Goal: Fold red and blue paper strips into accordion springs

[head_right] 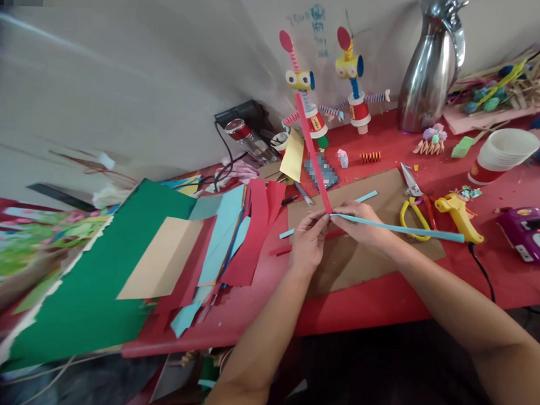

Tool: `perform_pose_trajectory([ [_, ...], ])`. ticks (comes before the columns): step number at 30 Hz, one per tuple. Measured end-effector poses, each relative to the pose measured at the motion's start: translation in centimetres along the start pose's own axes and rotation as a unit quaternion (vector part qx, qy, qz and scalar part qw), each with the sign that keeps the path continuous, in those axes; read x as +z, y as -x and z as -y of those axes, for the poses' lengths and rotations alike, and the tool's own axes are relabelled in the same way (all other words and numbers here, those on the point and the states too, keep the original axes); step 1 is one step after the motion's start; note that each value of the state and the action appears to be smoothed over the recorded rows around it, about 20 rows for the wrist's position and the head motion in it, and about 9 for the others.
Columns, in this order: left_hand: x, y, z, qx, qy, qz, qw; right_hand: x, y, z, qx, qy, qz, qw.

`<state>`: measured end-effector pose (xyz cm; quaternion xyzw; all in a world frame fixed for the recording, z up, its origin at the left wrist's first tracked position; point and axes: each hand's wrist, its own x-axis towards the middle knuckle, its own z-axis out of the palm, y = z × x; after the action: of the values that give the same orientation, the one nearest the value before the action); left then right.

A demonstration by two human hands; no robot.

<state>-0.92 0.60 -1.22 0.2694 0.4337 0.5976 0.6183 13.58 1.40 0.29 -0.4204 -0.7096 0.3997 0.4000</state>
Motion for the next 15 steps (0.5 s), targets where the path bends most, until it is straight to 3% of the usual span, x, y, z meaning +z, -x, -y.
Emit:
perform_pose_trajectory([
  [8, 0.0, 0.2, -0.2, -0.032, -0.006, 0.018, 0.999, 0.4, -0.2, -0.4, 0.037, -0.087, -0.020, 0.995],
  [12, -0.3, 0.0, -0.1, -0.046, 0.018, -0.001, 0.999, 1.2, -0.1, -0.4, 0.110, -0.241, -0.039, 0.964],
  [15, -0.4, 0.0, -0.2, -0.058, 0.039, 0.005, 0.998, 1.4, -0.2, -0.4, 0.150, -0.280, -0.061, 0.946],
])
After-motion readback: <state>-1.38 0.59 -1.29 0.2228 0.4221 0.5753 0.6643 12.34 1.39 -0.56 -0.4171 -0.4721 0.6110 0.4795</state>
